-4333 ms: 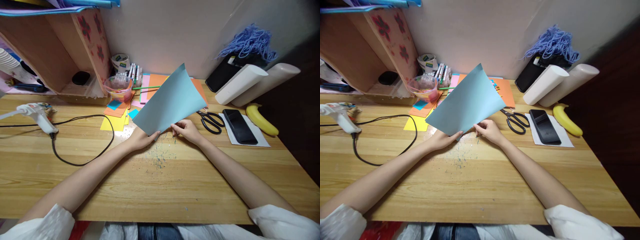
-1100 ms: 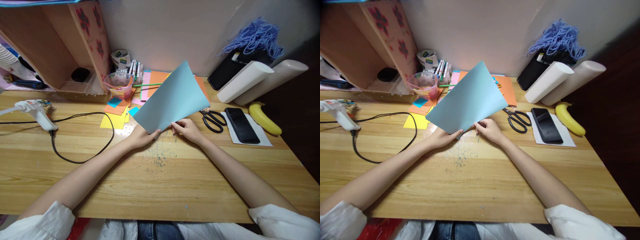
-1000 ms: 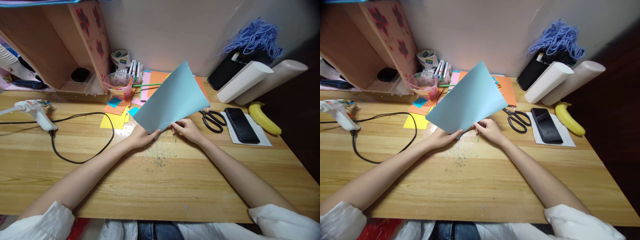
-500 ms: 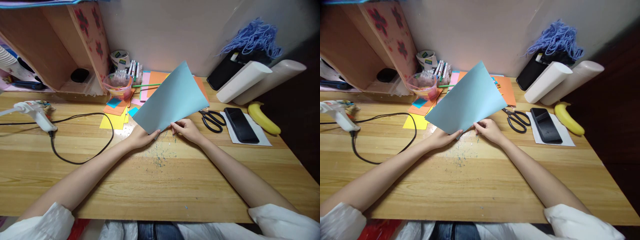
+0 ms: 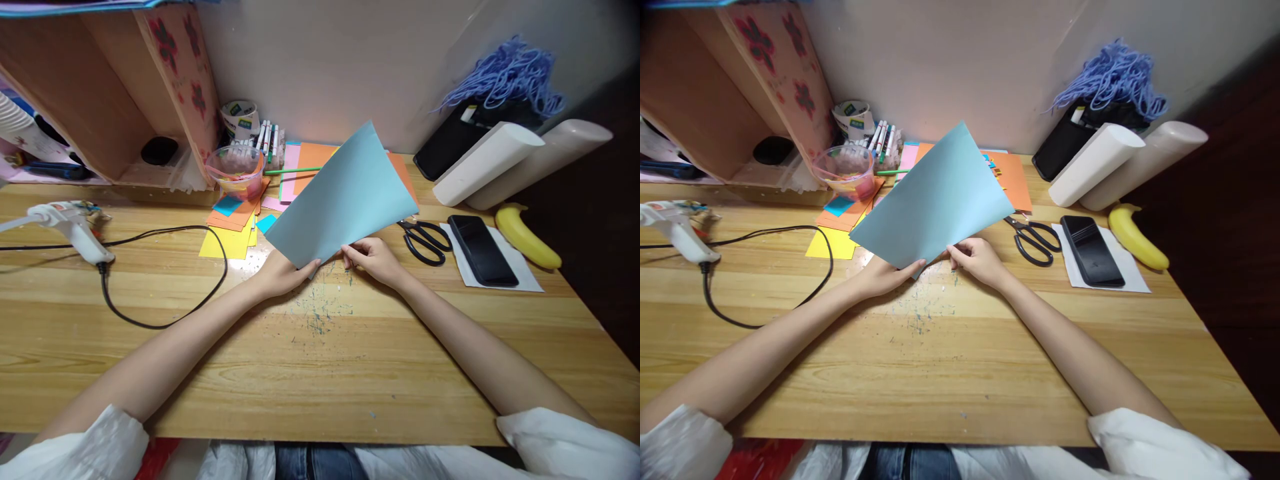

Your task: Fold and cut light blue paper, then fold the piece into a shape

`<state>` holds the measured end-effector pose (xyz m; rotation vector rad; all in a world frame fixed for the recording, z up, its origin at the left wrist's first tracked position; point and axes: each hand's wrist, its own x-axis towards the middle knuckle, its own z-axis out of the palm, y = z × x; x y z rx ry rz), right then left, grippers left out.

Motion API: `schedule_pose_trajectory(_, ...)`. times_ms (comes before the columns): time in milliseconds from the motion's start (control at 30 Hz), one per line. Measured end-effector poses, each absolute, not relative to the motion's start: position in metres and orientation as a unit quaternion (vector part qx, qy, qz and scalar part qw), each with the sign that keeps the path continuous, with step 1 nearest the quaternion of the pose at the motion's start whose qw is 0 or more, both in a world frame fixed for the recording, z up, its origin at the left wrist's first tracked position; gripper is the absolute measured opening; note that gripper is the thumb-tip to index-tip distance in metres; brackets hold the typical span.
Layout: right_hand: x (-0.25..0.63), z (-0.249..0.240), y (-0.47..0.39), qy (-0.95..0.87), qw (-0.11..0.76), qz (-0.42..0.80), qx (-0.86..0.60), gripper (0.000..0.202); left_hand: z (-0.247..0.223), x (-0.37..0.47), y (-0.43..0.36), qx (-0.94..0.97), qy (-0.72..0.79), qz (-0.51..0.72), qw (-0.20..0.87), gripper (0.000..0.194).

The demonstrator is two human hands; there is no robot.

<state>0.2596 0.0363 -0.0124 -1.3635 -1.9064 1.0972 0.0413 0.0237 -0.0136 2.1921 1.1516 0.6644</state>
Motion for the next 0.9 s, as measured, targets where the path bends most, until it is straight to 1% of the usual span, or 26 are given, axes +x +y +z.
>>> schedule_pose_trajectory(900, 0.2595, -0.0124, 0.0365, -0.710, 0.272, 0.404, -0.508, 0.038, -0.0131, 0.0412, 0.0235, 0.821, 0.426, 0.252, 0.285, 0.034)
